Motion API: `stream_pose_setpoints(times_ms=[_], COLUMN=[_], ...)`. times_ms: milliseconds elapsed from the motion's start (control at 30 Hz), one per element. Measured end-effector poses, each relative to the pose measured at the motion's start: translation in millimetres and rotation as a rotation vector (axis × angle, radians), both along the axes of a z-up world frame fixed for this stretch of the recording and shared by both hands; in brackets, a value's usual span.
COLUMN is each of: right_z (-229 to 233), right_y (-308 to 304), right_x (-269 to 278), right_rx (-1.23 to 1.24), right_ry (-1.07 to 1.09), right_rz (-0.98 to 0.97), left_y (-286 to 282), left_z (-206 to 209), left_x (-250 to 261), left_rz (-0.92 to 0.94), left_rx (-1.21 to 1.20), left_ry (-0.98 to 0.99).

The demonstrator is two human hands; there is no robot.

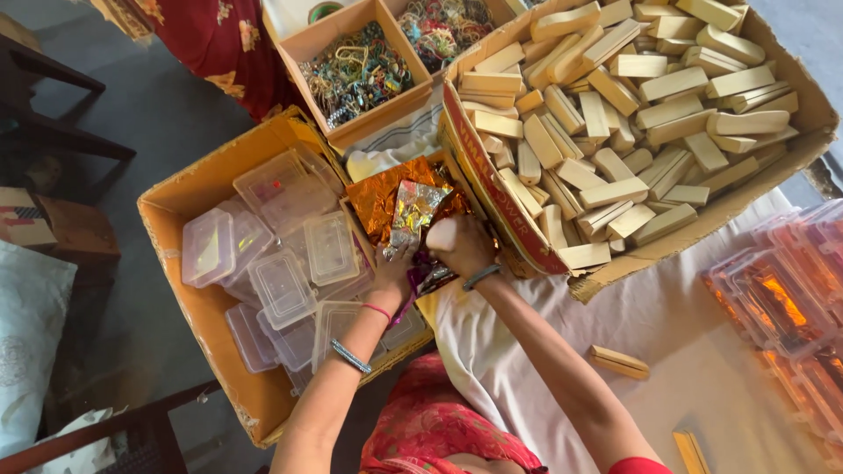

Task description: The person wipes small wooden blocks with a cloth and then wraps them individually in shiny metallic foil. They pick up the blocks from a large box, clean them, and then fold the foil around each one before placing the wrapped items on the table.

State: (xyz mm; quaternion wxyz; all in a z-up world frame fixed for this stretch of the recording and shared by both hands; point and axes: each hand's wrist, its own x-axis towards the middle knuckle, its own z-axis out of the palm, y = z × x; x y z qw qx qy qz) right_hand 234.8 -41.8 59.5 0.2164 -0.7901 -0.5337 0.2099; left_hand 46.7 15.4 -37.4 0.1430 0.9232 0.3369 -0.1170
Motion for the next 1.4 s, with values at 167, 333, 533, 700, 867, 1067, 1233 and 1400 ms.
stream_pose_setpoints(times_ms=[167,333,533,700,867,1067,1233,1400], right_z=[50,35,-69,-51,17,-31,-14,-7], right_y=[-3,34,39,-4,-144,-269,-347,-404], right_x=[-23,-41,-5,13,12,8,-11,-7], right_rx=[0.216,0.205,-0.158,0.368,0.315,0.422,0.53,0.598], right_ry=[0.224,0.091,-0.158,-0.023,0.54,0.743,0.778,0.745], right_rz=[-0.065,0.138,0.007,0.124,-0.278,-0.612,-0.855,-0.949], left_y=[-2,1,2,0,-26,-73,-154,-259], left_z=[-31,-71,-30,88,114,142,156,171], left_x=[5,4,-1,-3,-46,8,88,148], left_rz=[-0.068,-0.134,-0.063,0.259,0.455,0.274,0.003,-0.264], left_rx=[0.148,0.269,0.212,-0.259,-0.305,-0.251,-0.297,-0.343], left_ry=[0.081,0.222,0.069,-0.164,-0.687,-0.718,-0.719,-0.738])
